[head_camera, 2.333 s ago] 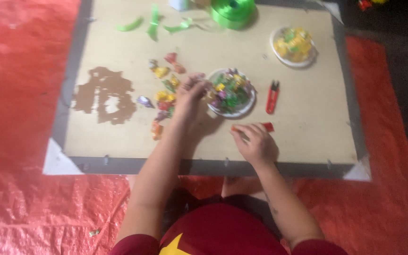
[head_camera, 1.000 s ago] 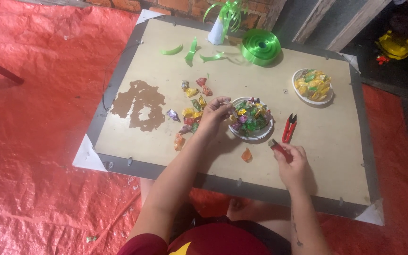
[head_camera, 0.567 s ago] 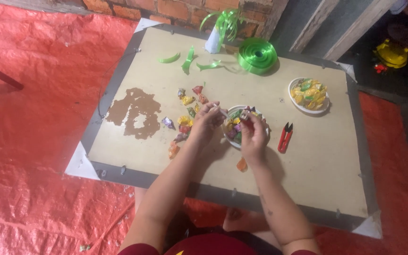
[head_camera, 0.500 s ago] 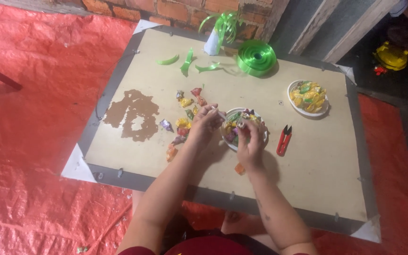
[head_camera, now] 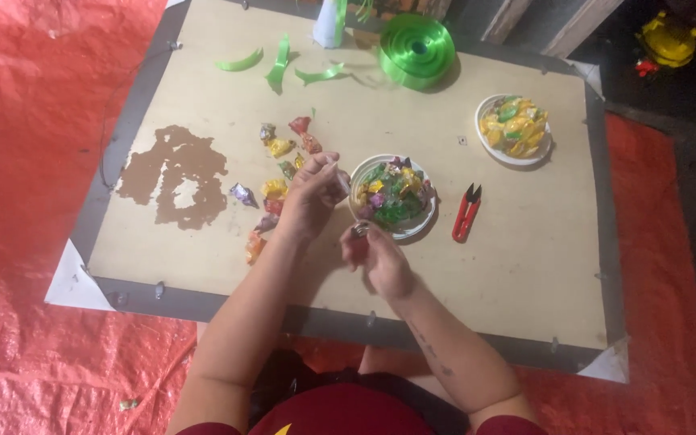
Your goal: The person wraps small candies with green ribbon, tying each one individually and placing the finished items into a white bowl. The person uses a red utility knife to cut the ribbon between wraps.
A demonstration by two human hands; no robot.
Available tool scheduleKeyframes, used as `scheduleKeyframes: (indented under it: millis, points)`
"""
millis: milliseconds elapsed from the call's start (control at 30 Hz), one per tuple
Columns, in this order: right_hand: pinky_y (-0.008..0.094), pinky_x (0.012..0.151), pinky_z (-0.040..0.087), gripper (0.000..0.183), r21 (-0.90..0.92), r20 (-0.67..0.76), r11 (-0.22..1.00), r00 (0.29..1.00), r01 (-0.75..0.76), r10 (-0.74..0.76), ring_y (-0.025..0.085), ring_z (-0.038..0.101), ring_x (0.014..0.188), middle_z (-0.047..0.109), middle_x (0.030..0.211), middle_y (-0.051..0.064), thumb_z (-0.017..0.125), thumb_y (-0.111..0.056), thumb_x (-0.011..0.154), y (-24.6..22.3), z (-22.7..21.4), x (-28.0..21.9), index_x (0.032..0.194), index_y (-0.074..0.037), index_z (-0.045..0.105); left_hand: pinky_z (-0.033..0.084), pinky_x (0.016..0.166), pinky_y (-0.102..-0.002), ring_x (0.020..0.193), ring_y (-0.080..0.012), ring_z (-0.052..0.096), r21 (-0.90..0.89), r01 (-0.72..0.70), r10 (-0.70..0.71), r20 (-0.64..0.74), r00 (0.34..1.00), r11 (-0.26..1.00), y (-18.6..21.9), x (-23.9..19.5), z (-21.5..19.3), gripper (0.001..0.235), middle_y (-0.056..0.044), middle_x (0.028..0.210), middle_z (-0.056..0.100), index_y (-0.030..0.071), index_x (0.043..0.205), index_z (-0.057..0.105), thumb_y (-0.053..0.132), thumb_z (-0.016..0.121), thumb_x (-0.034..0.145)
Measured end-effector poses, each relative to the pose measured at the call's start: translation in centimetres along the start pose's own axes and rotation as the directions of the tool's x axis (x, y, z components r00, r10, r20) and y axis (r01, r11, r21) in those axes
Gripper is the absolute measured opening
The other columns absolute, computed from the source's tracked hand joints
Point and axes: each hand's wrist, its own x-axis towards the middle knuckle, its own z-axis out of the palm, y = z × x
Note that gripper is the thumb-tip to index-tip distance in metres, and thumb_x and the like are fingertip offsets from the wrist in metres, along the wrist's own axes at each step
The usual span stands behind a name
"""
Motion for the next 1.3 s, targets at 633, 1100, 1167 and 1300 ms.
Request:
scheduleKeyframes:
  millis: [633, 1100, 1167, 1300]
  points:
    - [0.014, 0.039, 0.037, 0.035, 0.08, 0.068, 0.995, 0.996, -0.063, 0.057, 0.003, 0.053, 0.051, 0.07, 0.096, 0.006, 0.064, -0.004, 0.095, -3.1, 2.2, -0.2, 0.124, -0.015, 0.048, 0.054, 0.068, -0.025, 0.073, -0.0183, 0.072, -0.04, 0.006, -0.004, 0.07, 0.998, 0.999, -0.2, -0.3, 0.2, 0.028, -0.012, 0.08, 0.071, 0.013, 0.124, 0.06, 0.014, 0.067, 0.097]
    - [0.016, 0.055, 0.054, 0.03, 0.034, 0.058, 0.999, 0.998, -0.015, 0.013, 0.011, 0.071, 0.076, 0.073, 0.099, 0.01, 0.064, -0.009, 0.098, -1.3, 0.4, 0.3, 0.127, -0.009, 0.063, 0.054, 0.067, -0.027, 0.073, -0.0176, 0.071, 0.009, 0.005, -0.005, -0.001, 1.0, 1.0, 0.7, -0.6, 0.9, 0.025, -0.011, 0.081, 0.071, 0.015, 0.121, 0.063, 0.019, 0.069, 0.097]
    - [0.02, 0.065, 0.058, 0.03, 0.002, 0.047, 1.0, 0.999, -0.001, 0.001, 0.013, 0.072, 0.088, 0.074, 0.104, 0.009, 0.063, -0.011, 0.1, -2.7, 1.0, -0.2, 0.13, -0.012, 0.06, 0.054, 0.068, -0.028, 0.073, -0.0173, 0.071, -0.005, 0.003, -0.003, -0.002, 1.0, 1.0, 0.6, -0.5, 0.9, 0.024, -0.011, 0.082, 0.071, 0.014, 0.12, 0.064, 0.019, 0.069, 0.097]
    - [0.03, 0.078, 0.065, 0.032, -0.03, 0.03, 0.999, 0.999, -0.012, 0.013, 0.016, 0.071, 0.099, 0.071, 0.109, 0.009, 0.058, -0.017, 0.106, -1.7, 0.6, 0.0, 0.137, -0.021, 0.05, 0.052, 0.068, -0.027, 0.074, -0.0158, 0.071, -0.023, -0.003, 0.003, -0.012, 1.0, 1.0, 1.1, -0.7, 1.6, 0.023, -0.008, 0.081, 0.071, 0.015, 0.119, 0.065, 0.018, 0.069, 0.096]
